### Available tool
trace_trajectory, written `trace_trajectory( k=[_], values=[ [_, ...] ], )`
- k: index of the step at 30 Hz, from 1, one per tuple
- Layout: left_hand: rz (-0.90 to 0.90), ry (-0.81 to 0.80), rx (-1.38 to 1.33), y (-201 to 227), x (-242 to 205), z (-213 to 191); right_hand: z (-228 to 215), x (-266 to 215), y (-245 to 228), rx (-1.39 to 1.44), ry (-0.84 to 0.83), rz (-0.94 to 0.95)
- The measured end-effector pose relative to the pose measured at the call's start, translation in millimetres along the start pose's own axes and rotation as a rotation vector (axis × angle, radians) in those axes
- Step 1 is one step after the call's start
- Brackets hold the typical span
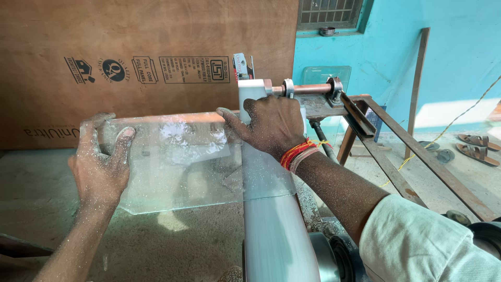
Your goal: The person sands the edges of a piece of glass by holding it against a moving belt sander.
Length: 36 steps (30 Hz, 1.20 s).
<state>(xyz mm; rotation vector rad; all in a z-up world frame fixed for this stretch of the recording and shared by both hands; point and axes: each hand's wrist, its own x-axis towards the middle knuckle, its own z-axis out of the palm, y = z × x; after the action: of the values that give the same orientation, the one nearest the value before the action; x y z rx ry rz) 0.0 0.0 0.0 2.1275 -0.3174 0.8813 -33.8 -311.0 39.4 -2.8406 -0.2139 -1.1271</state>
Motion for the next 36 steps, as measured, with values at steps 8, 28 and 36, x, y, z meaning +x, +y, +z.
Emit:
trace_trajectory(
  k=[8, 28, 36],
  values=[
    [-0.080, -0.055, -0.021, -2, 0, -5, 1, 0, -7, 0.085, 0.119, -0.064],
    [-0.366, -0.307, 0.162, 16, 1, 23, 25, -7, 23, 0.017, -0.342, 0.201],
    [-0.404, -0.392, 0.181, 33, 0, 44, 17, -16, 46, -0.009, -0.383, 0.259]
  ],
)
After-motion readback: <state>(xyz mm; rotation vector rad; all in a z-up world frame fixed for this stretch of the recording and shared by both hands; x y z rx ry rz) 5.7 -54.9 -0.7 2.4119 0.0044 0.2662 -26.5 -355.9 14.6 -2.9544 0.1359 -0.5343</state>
